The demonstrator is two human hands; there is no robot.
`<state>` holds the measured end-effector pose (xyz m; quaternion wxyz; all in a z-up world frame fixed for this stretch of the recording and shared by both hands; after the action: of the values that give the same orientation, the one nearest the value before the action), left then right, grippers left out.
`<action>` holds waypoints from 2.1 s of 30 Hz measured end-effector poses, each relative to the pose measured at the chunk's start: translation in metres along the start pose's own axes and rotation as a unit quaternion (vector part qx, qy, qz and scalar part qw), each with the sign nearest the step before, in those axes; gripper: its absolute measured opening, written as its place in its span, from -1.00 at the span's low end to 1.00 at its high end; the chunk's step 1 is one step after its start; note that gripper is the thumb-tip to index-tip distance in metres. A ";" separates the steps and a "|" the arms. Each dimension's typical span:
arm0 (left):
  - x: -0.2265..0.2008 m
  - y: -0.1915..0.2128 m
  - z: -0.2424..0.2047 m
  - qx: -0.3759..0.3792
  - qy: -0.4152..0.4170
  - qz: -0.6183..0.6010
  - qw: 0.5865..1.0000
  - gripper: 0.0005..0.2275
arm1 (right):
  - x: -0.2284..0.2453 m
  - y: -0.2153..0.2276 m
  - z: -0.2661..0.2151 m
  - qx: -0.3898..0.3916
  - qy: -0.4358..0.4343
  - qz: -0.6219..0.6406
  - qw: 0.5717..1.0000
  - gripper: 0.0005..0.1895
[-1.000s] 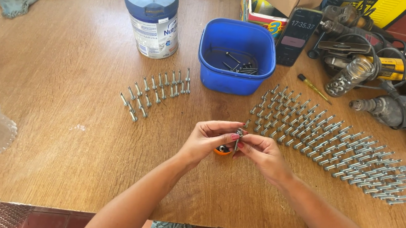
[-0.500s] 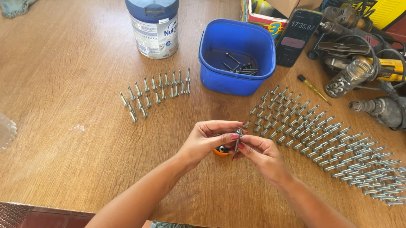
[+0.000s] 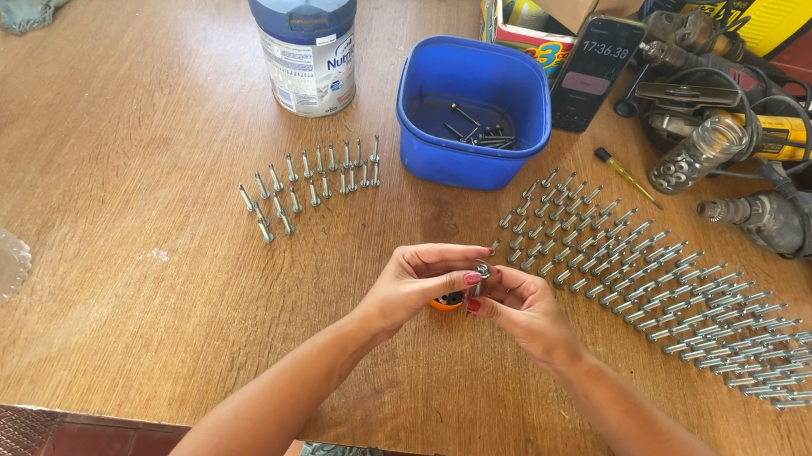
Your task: The person repeatedly picks up bolts and nuts from a table and a small container, then screws the nuts onto the bolts by hand. The assembled fasteners are placed into a blue plastic bin. The person continues this repetitive assembly process throughout the clip.
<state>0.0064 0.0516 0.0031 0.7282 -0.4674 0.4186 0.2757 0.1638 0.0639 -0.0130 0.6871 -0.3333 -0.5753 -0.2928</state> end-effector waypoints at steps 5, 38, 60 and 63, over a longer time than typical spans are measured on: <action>-0.010 0.001 -0.001 -0.003 -0.001 -0.012 1.000 -0.66 | 0.015 -0.012 -0.001 0.008 0.007 0.008 1.000 -0.80; -0.018 -0.002 -0.001 0.001 -0.008 -0.013 1.000 -0.62 | 0.008 -0.007 -0.001 0.017 0.024 -0.006 1.000 -0.80; -0.003 0.024 0.000 0.004 -0.055 0.796 0.603 -0.93 | 0.026 -0.006 -0.002 -0.025 0.034 -0.045 0.998 -0.76; 0.017 0.037 0.002 -0.011 -0.037 0.803 0.594 -0.94 | 0.021 -0.003 -0.001 -0.019 0.042 -0.062 0.997 -0.75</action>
<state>-0.0140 0.0694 -0.0279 0.2213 0.0605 0.5944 0.7707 0.1656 0.0607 0.0084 0.6851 -0.2973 -0.5596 -0.3592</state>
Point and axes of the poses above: each hand's wrist, its own z-axis towards the middle knuckle, its own y-axis out of the back of the hand, x = y × z, the point moved 5 cm from there along z, towards the middle knuckle, and after that the axes turned 11 degrees about x, right-handed, at the moved point
